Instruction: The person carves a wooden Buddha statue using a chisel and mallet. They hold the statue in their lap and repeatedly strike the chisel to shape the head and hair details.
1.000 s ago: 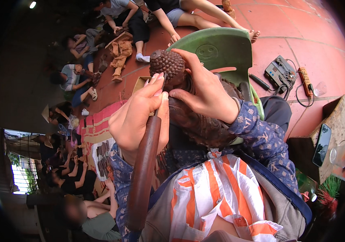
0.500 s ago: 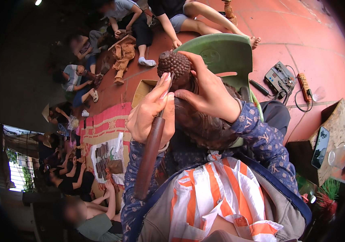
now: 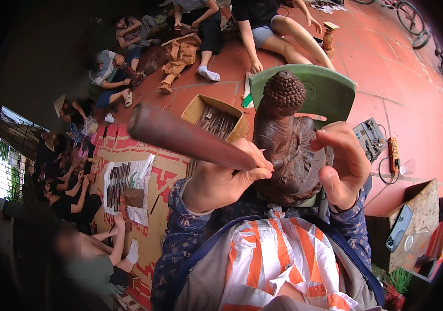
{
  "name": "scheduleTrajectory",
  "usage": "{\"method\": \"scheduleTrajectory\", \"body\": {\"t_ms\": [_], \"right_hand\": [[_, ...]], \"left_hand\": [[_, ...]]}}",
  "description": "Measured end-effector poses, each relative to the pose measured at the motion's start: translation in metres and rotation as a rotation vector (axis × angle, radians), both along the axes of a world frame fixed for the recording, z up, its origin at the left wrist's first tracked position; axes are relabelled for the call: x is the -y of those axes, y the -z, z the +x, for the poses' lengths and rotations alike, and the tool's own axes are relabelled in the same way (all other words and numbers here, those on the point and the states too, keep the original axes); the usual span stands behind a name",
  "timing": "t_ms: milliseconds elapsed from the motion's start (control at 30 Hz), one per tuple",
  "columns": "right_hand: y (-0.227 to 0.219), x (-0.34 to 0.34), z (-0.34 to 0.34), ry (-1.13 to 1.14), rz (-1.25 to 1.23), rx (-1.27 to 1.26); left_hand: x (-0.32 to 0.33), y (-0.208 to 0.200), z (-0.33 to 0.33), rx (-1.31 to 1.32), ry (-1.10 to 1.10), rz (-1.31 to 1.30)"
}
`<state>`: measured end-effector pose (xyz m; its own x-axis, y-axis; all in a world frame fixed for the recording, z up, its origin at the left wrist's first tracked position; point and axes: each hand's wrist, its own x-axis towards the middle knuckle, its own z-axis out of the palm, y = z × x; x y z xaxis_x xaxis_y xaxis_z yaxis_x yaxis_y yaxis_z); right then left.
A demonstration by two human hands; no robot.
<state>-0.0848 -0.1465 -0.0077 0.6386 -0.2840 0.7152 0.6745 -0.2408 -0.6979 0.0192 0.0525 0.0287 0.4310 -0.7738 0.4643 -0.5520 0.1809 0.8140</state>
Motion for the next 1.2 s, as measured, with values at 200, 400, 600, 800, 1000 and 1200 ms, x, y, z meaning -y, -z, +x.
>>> {"method": "scheduleTrajectory", "body": {"t_ms": [200, 400, 600, 800, 1000, 1200], "right_hand": [[-0.004, -0.015, -0.023, -0.220, 0.108, -0.126], [-0.010, -0.017, -0.024, -0.099, 0.289, -0.076], [-0.009, -0.017, -0.017, -0.080, 0.152, -0.255], [-0.014, -0.017, -0.010, -0.073, 0.138, -0.321], [-0.019, -0.006, -0.012, -0.102, 0.044, -0.267], [-0.022, -0.002, -0.009, 0.006, 0.142, -0.189]], "left_hand": [[0.011, 0.001, -0.002, 0.291, 0.254, 0.177], [0.010, 0.010, 0.011, 0.133, 0.292, 0.031], [0.021, 0.015, 0.007, 0.272, 0.072, -0.074], [0.027, 0.025, 0.007, 0.563, -0.156, -0.172], [0.029, 0.012, 0.008, 0.061, 0.013, -0.038], [0.043, 0.019, 0.017, 0.157, -0.222, -0.263]]}}
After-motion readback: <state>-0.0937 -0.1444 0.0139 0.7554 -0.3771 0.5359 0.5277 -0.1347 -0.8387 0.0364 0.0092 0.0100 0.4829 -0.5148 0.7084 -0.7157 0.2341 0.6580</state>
